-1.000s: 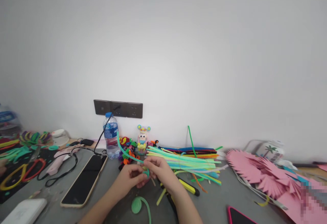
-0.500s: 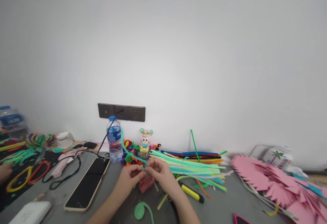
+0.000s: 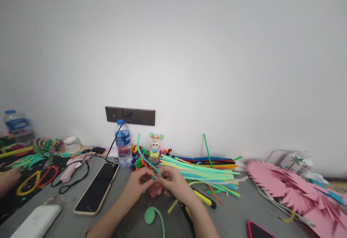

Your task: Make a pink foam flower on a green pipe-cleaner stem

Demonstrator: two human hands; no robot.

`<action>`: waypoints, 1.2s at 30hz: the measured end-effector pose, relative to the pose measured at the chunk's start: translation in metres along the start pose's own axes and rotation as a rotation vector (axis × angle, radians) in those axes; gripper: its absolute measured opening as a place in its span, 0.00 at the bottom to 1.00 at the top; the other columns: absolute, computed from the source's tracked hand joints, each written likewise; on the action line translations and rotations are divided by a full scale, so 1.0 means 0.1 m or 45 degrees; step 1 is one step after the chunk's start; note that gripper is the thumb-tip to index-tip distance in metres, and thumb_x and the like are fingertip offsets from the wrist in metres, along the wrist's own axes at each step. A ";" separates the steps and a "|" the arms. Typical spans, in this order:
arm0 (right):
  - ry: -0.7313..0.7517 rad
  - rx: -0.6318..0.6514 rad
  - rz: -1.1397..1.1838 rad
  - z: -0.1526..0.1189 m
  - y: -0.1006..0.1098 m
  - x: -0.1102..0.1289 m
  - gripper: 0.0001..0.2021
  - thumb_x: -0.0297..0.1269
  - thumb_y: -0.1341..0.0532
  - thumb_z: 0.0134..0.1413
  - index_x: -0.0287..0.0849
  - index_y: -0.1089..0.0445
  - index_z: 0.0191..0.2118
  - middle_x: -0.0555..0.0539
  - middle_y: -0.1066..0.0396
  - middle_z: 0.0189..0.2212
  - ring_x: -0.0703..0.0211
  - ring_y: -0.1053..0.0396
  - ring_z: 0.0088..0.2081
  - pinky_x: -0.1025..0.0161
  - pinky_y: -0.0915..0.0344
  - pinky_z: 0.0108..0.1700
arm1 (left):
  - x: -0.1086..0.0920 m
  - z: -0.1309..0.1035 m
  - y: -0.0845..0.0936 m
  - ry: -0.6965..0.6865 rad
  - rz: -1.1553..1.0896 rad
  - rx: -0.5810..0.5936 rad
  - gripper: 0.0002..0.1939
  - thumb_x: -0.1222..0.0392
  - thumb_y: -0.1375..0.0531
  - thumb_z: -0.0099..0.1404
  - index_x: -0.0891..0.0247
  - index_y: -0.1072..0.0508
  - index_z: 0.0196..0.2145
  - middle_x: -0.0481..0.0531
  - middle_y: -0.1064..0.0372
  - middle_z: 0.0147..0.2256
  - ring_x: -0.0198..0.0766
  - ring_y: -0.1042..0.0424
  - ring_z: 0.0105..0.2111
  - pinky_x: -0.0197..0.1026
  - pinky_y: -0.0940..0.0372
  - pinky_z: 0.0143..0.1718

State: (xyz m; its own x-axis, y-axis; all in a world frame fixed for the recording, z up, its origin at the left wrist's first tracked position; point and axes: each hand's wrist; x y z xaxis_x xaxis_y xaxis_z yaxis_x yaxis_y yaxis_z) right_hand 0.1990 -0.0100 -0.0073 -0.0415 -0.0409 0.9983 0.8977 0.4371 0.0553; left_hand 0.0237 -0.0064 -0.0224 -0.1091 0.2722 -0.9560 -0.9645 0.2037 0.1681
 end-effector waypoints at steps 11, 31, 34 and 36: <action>0.045 -0.216 0.352 0.15 -0.12 -0.08 0.19 0.50 0.30 0.41 0.40 0.33 0.30 0.52 0.28 0.22 0.64 0.31 0.20 0.69 0.41 0.23 | -0.07 -0.01 -0.05 0.268 -0.564 -0.075 0.17 0.49 0.30 0.48 0.67 0.23 0.26 0.51 0.26 0.23 0.34 0.31 0.23 0.33 0.39 0.25; 0.114 -0.215 -0.160 0.07 0.05 0.01 0.17 0.51 0.32 0.41 0.40 0.31 0.24 0.53 0.35 0.16 0.65 0.38 0.18 0.66 0.43 0.23 | 0.01 0.00 -0.03 0.175 -0.123 0.073 0.13 0.53 0.34 0.51 0.68 0.21 0.27 0.53 0.25 0.23 0.38 0.32 0.23 0.37 0.41 0.27; 0.072 -0.171 -0.152 0.06 0.04 0.01 0.19 0.52 0.32 0.42 0.40 0.33 0.25 0.54 0.34 0.15 0.64 0.36 0.17 0.67 0.42 0.22 | 0.02 0.01 -0.02 0.169 -0.190 0.024 0.13 0.53 0.32 0.49 0.67 0.23 0.25 0.51 0.27 0.22 0.36 0.33 0.23 0.36 0.41 0.27; 0.067 -0.167 -0.094 0.06 0.02 0.02 0.20 0.53 0.33 0.42 0.41 0.35 0.25 0.54 0.33 0.15 0.64 0.34 0.16 0.68 0.42 0.21 | 0.01 0.02 -0.03 0.179 -0.259 -0.006 0.14 0.52 0.31 0.49 0.67 0.24 0.25 0.49 0.29 0.22 0.35 0.34 0.23 0.35 0.42 0.25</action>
State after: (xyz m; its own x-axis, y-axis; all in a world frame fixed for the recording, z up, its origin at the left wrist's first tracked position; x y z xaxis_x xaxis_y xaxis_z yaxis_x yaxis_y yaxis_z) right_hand 0.1980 -0.0042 -0.0053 -0.0893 -0.1171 0.9891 0.9429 0.3101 0.1218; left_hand 0.0265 -0.0051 -0.0231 0.0555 0.0924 -0.9942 -0.9712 0.2362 -0.0322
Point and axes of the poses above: each hand's wrist, its own z-axis towards the middle knuckle, its own y-axis out of the back of the hand, x = y × z
